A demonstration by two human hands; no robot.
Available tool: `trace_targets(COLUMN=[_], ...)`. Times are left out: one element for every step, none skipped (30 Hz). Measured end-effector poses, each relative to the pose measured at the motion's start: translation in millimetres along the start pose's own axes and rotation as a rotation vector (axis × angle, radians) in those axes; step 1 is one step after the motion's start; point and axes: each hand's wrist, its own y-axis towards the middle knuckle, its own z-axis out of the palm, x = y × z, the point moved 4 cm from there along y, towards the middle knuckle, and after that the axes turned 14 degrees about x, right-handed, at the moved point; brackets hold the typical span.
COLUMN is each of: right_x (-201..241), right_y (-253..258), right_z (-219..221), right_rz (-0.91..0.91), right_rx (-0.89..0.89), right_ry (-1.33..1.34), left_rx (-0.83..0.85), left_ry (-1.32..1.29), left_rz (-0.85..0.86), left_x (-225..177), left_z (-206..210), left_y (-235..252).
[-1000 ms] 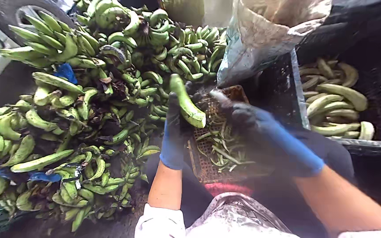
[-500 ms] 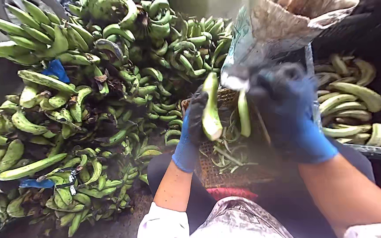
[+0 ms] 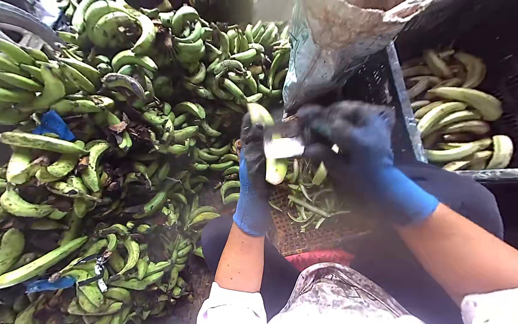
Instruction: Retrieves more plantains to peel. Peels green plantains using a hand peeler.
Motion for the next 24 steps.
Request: trace_targets(right_x=[10.7, 17.6, 18.7, 13.5, 3.9, -8.2, -20.1, -29.6, -34.4, -32.2, -22.3, -9.4, 4.5, 16.2, 22.9, 23.1, 16.6, 5.2, -9.0, -23.9, -36.8, -44.9, -45.4, -38.6], right_y=[-8.3, -11.6, -10.0, -4.3, 4.9, 15.6, 25.0, 30.4, 31.0, 28.2, 21.1, 11.8, 1.2, -7.3, -11.0, -9.0, -2.4, 7.4, 17.9, 27.0, 32.9, 34.2, 30.8, 25.3], right_z=[5.3, 7.8, 7.8, 6.6, 3.8, -0.7, -5.4, -8.4, -8.9, -7.6, -5.1, -1.3, 3.1, 6.5, 8.0, 7.4, 5.6, 3.0, -0.1, -2.5, -3.6, -3.3, -2.5, -1.8], right_rz=[-0.088, -0.145, -0.170, -0.166, -0.129, -0.072, -0.008, 0.062, 0.109, 0.109, 0.077, 0.013, -0.070, -0.153, -0.207, -0.223, -0.207, -0.158, -0.094, -0.019, 0.062, 0.138, 0.185, 0.175], right_rx=[0.019, 0.028, 0.025, 0.011, -0.009, -0.038, -0.064, -0.068, -0.065, -0.069, -0.067, -0.074, -0.090, -0.097, -0.092, -0.080, -0.060, -0.034, -0.007, 0.018, 0.047, 0.076, 0.080, 0.045], right_ry=[0.018, 0.022, 0.015, 0.007, -0.006, -0.023, -0.038, -0.040, -0.027, -0.031, -0.042, -0.059, -0.064, -0.061, -0.068, -0.062, -0.039, -0.010, 0.028, 0.064, 0.074, 0.071, 0.067, 0.054], left_rx=[-0.059, -0.072, -0.040, -0.009, 0.037, 0.097, 0.171, 0.219, 0.229, 0.192, 0.148, 0.087, 0.046, 0.005, -0.006, 0.021, 0.052, 0.068, 0.108, 0.153, 0.192, 0.214, 0.202, 0.177], left_ry=[0.010, 0.005, -0.008, -0.017, 0.010, 0.049, 0.123, 0.158, 0.155, 0.131, 0.086, 0.054, 0.021, -0.025, -0.067, -0.100, -0.103, -0.053, 0.019, 0.077, 0.115, 0.106, 0.079, 0.021], left_rz=[0.069, 0.113, 0.123, 0.084, -0.004, -0.130, -0.236, -0.296, -0.302, -0.257, -0.170, -0.053, 0.061, 0.162, 0.220, 0.239, 0.185, 0.084, -0.046, -0.162, -0.223, -0.236, -0.216, -0.163], left_x=[-3.3, -5.0, -6.3, -5.5, -3.8, -1.9, -0.5, 1.6, 3.2, 3.1, 0.8, -2.9, -5.9, -7.7, -8.3, -7.5, -6.6, -5.4, -4.1, -1.1, 3.3, 6.6, 7.5, 4.7], left_z=[0.5, 1.1, 2.7, 4.3, 5.8, 7.1, 9.2, 11.4, 12.1, 10.8, 9.2, 9.5, 9.8, 8.9, 8.1, 6.8, 6.2, 4.7, 2.0, -2.7, -6.6, -8.4, -7.7, -2.3], left_y=[-0.2, -2.7, -3.8, -5.4, -9.2, -12.4, -13.6, -14.1, -13.5, -11.4, -8.5, -6.1, -5.8, -6.8, -7.2, -7.6, -9.7, -15.8, -23.1, -29.0, -32.4, -35.2, -34.5, -26.8])
